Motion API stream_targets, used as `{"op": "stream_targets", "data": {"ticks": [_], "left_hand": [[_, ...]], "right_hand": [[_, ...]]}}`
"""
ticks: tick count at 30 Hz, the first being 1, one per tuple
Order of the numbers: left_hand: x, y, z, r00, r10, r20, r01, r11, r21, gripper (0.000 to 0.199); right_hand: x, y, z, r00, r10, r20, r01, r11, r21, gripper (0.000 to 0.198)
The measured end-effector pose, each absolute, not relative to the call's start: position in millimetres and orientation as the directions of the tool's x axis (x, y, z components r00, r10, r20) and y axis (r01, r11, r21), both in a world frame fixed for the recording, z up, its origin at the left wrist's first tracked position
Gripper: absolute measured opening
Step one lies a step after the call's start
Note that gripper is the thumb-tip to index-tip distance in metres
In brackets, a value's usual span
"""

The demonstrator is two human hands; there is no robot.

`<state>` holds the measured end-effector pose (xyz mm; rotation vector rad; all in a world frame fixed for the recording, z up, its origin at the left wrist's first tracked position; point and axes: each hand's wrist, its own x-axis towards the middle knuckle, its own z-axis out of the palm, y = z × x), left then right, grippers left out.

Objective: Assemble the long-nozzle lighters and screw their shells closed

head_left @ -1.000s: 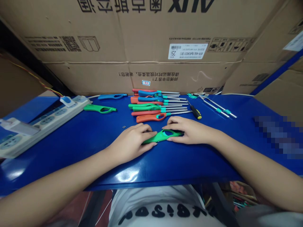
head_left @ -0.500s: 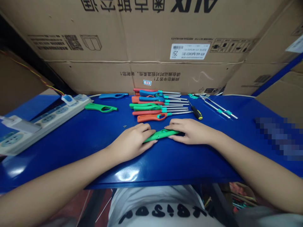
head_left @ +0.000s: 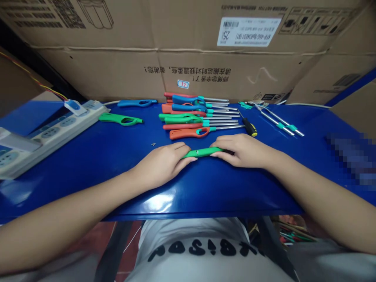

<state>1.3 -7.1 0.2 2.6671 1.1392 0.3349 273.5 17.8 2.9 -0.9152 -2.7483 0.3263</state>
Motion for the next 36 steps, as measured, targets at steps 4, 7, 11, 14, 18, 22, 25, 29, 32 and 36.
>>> {"op": "stream_targets", "data": {"ticks": [4, 7, 11, 14, 18, 22, 25, 29, 32, 36], "left_hand": [[1, -8, 0, 0.664, 0.739, 0.114, 0.684, -0.662, 0.307, 0.035], [1, -7, 0, 0.663, 0.739, 0.119, 0.672, -0.658, 0.340, 0.036], [2, -5, -1, 0.668, 0.728, 0.151, 0.632, -0.663, 0.402, 0.037], [1, -2, -3, 0.648, 0.722, 0.243, 0.592, -0.678, 0.435, 0.033], [-2, 1, -5, 0.620, 0.706, 0.343, 0.572, -0.706, 0.418, 0.042], [-2, -2, -3, 0.628, 0.725, 0.284, 0.586, -0.680, 0.441, 0.037], [-1, -6, 0, 0.624, 0.745, 0.237, 0.608, -0.653, 0.452, 0.037], [-1, -7, 2, 0.631, 0.747, 0.209, 0.607, -0.643, 0.467, 0.040], [-1, -7, 1, 0.643, 0.737, 0.211, 0.590, -0.652, 0.476, 0.042], [-2, -7, 1, 0.640, 0.744, 0.190, 0.618, -0.646, 0.448, 0.042]], "right_hand": [[273, 19, 1, -0.773, 0.614, 0.160, 0.550, 0.774, -0.313, 0.031], [274, 20, -1, -0.762, 0.616, 0.200, 0.536, 0.774, -0.338, 0.029], [276, 23, 0, -0.741, 0.625, 0.246, 0.501, 0.758, -0.417, 0.025], [278, 24, 2, -0.735, 0.645, 0.207, 0.515, 0.731, -0.448, 0.027], [280, 25, 4, -0.722, 0.676, 0.147, 0.581, 0.707, -0.403, 0.035], [282, 24, 6, -0.739, 0.651, 0.174, 0.558, 0.736, -0.383, 0.033], [281, 21, 7, -0.786, 0.561, 0.258, 0.456, 0.809, -0.370, 0.036], [275, 15, 5, -0.788, 0.491, 0.372, 0.411, 0.869, -0.275, 0.029], [270, 11, 2, -0.761, 0.482, 0.434, 0.398, 0.876, -0.274, 0.025], [270, 12, 6, -0.773, 0.515, 0.370, 0.413, 0.851, -0.323, 0.025]]}}
